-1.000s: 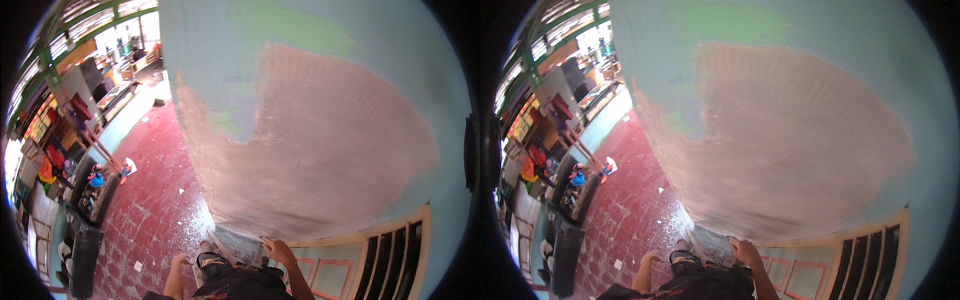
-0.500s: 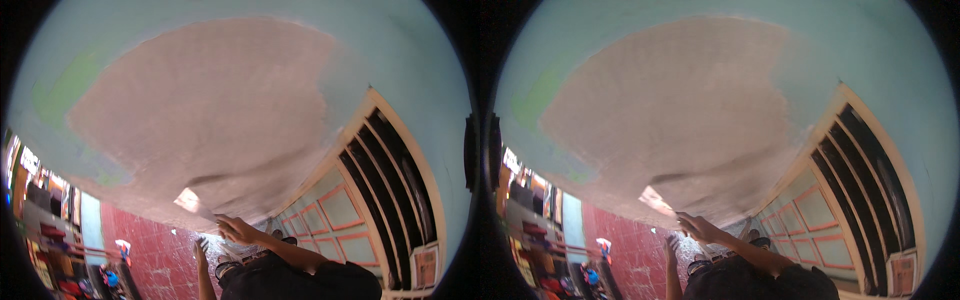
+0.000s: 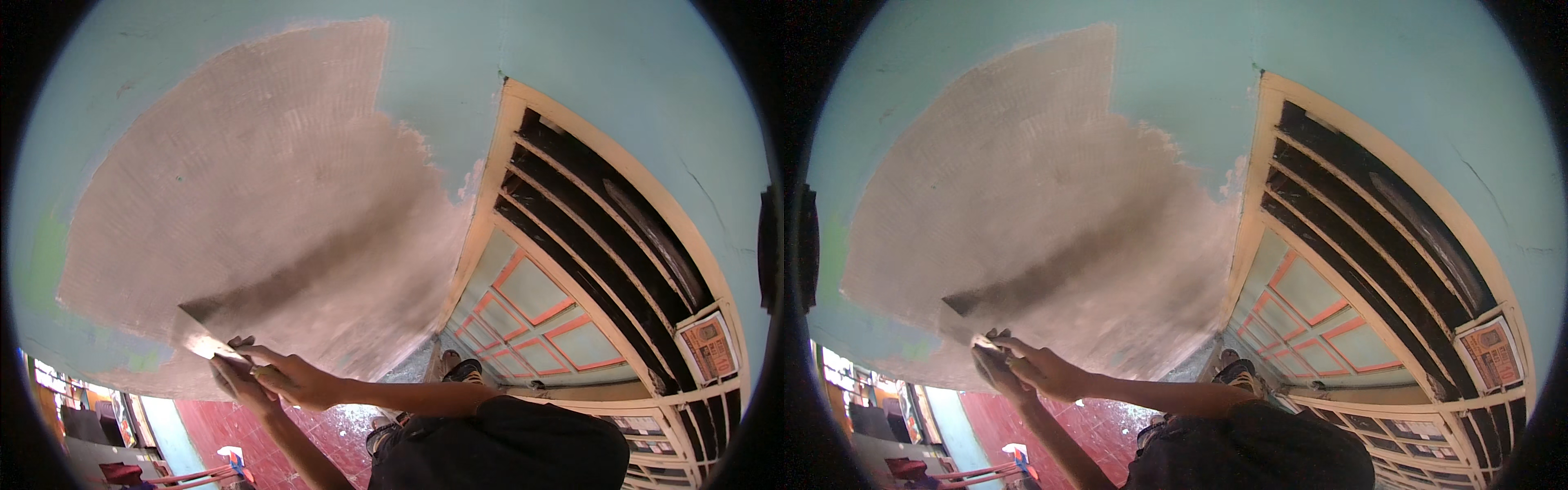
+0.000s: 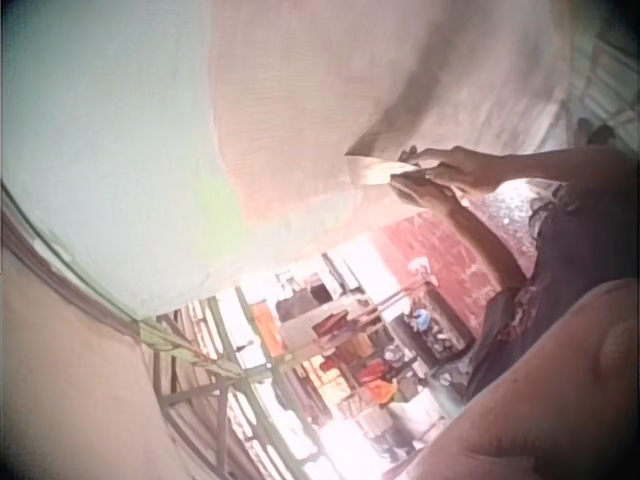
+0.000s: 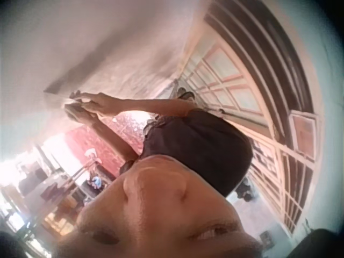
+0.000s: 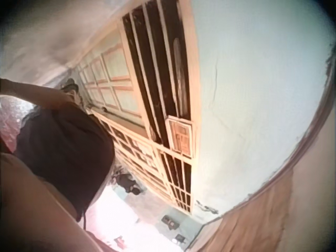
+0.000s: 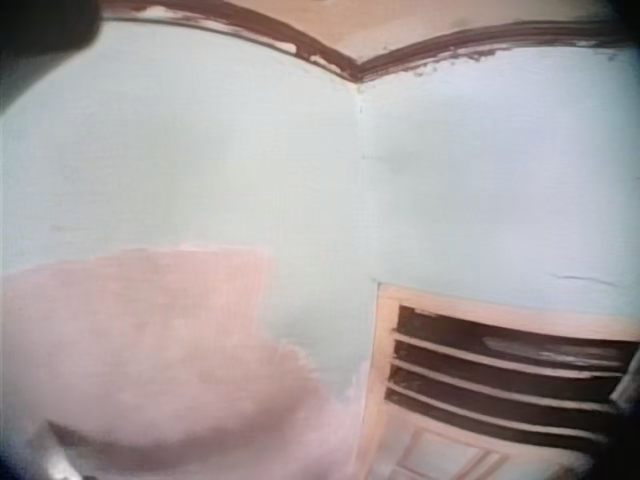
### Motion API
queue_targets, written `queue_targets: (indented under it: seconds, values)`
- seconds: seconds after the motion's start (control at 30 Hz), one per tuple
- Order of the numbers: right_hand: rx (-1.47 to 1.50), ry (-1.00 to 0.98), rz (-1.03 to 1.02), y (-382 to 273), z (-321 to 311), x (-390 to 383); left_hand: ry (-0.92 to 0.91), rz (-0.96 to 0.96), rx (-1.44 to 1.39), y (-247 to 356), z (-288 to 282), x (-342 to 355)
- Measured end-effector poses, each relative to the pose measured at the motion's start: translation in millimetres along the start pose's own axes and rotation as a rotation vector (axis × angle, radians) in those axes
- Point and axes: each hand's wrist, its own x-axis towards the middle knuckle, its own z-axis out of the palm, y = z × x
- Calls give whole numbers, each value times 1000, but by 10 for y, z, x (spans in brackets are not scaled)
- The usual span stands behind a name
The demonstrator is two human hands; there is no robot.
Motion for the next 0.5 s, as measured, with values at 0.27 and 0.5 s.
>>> queue_targets:
  seconds: [0.27,0.5]
  values:
    - [-97,63,-125,-145,82,131,125,32,199,335,119,190]
    - [143,127,40,29,107,-128,42,-30,138,418,364,10]
